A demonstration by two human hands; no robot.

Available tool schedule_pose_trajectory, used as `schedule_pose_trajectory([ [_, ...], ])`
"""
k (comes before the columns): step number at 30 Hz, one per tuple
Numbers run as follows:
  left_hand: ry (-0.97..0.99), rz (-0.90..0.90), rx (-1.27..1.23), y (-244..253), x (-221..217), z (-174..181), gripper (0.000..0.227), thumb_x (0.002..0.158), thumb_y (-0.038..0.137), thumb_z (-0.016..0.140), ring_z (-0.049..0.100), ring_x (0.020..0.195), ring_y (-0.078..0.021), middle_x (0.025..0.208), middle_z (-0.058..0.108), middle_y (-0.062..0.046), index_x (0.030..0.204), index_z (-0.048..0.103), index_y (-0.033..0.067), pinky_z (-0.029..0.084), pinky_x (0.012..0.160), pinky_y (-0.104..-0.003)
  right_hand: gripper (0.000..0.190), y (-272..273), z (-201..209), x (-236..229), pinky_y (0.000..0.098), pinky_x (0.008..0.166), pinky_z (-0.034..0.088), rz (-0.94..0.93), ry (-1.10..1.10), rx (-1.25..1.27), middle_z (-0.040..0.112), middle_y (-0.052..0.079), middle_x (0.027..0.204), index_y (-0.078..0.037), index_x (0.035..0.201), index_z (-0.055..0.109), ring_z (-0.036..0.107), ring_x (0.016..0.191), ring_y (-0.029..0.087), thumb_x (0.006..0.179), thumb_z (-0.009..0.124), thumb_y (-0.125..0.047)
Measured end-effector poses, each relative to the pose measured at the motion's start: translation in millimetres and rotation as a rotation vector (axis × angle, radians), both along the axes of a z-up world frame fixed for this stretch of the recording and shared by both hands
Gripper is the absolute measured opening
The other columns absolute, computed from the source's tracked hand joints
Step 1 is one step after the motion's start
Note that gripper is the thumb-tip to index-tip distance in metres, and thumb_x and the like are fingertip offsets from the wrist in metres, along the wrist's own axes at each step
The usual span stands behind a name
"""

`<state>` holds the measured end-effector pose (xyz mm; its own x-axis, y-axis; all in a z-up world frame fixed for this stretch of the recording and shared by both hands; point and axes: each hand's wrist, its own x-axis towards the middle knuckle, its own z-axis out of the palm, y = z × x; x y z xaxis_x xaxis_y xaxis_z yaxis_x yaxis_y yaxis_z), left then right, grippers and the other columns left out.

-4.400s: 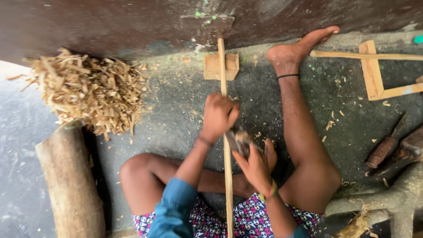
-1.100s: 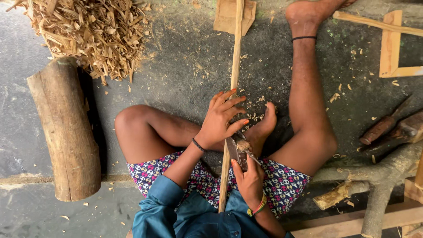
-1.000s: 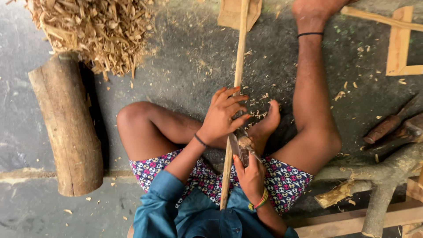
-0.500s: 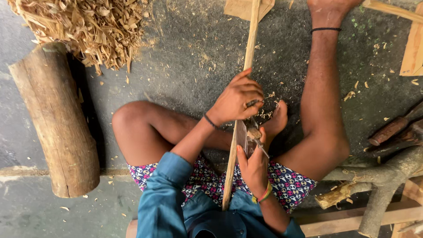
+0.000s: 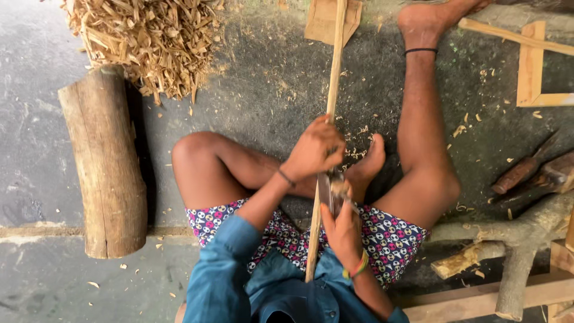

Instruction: The person sits on the floor and uses a hand plane to smooth and shape a long wooden stick. They hold the stick with one hand and pull the plane along its length repeatedly, creating wood shavings.

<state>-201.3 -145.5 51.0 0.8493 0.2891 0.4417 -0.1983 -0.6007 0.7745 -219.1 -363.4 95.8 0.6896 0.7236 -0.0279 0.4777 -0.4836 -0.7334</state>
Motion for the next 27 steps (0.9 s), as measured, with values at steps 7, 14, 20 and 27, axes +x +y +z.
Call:
schedule_pose_trajectory([
  [7,-0.027,0.015,-0.044,0.3,-3.7,-1.0,0.012,0.083,0.018,0.067,0.067,0.106,-0.0257,0.097,0.073,-0.006,0.090,0.072,0.0094,0.032,0.123,-0.054,0.059,-10.5,-14.9,1.5,0.0446,0.093,0.055,0.034,-0.049,-0.115,0.064,0.033,0.129,0.003,0.141,0.041,0.069,0.111,0.043,0.097,0.071,-0.021],
  [14,0.013,-0.119,0.041,38.5,45.6,-17.8,0.013,0.087,0.020,0.069,0.066,0.096,-0.0258,0.088,0.071,-0.007,0.083,0.073,0.0089,0.033,0.127,-0.055,0.077,37.8,-6.7,34.3,0.0477,0.097,0.050,-0.079,0.068,-0.058,0.060,0.034,0.130,0.010,0.154,0.027,0.063,0.115,0.046,0.096,0.070,-0.016],
  [20,-0.026,-0.026,-0.047,32.8,47.7,-16.8,0.012,0.084,0.019,0.066,0.069,0.099,-0.0271,0.091,0.072,-0.006,0.084,0.072,0.0096,0.032,0.124,-0.053,0.068,30.5,-16.3,34.0,0.0485,0.103,0.049,-0.015,-0.149,0.036,0.060,0.034,0.134,0.007,0.152,0.035,0.060,0.122,0.050,0.099,0.070,-0.018],
  [27,-0.041,0.023,-0.046,2.9,2.2,-3.6,0.012,0.085,0.018,0.065,0.068,0.101,-0.0268,0.094,0.073,-0.008,0.088,0.072,0.0085,0.034,0.126,-0.053,0.069,5.5,-3.1,2.1,0.0469,0.092,0.052,-0.007,-0.044,0.028,0.062,0.035,0.125,0.013,0.148,0.034,0.065,0.111,0.048,0.096,0.067,-0.019],
])
